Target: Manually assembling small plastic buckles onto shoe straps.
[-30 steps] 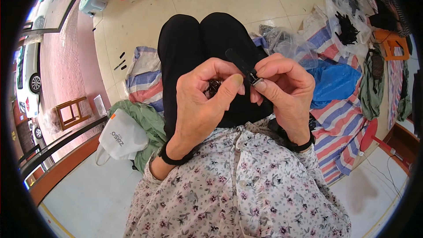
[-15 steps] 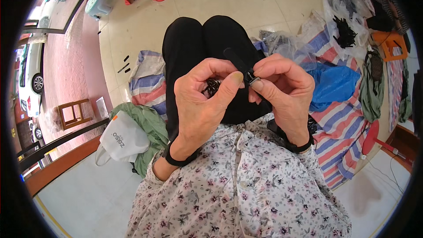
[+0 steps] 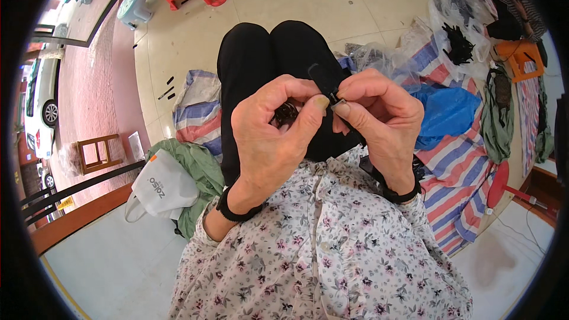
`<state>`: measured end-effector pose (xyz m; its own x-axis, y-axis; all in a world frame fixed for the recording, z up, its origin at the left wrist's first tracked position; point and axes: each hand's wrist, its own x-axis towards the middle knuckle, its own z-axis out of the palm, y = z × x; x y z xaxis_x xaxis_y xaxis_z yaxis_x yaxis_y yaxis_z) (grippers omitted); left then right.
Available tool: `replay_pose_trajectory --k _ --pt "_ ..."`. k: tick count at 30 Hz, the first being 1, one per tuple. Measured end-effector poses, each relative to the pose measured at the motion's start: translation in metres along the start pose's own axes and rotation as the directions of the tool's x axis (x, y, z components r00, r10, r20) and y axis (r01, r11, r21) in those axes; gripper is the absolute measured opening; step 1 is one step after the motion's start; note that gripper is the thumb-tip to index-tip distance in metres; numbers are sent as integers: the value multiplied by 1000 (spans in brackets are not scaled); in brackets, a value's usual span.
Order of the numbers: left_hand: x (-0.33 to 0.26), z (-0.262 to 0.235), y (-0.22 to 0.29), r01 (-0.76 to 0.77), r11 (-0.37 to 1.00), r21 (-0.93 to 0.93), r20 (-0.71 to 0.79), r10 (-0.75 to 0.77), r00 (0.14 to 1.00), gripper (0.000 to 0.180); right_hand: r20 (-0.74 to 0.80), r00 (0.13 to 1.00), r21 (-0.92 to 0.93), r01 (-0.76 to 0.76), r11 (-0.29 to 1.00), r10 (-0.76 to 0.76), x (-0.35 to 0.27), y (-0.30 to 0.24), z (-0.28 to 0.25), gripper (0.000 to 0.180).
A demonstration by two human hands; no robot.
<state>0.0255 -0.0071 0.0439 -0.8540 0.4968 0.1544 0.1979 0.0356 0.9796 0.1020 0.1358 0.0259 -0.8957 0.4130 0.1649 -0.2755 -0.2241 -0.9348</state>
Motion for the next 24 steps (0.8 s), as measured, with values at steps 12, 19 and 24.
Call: replay_pose_trajectory --k 12,19,24 --pt "-3 -1 8 -3 999 49 11 2 1000 5 37 998 -48 50 998 -48 -4 0 -1 12" --pt "-1 0 3 -68 990 121 -12 70 997 6 5 1000 0 28 1000 -28 -4 2 3 12" --pt "2 0 0 -175 968 178 -1 178 984 8 -7 1000 21 -8 1000 8 -3 3 3 11"
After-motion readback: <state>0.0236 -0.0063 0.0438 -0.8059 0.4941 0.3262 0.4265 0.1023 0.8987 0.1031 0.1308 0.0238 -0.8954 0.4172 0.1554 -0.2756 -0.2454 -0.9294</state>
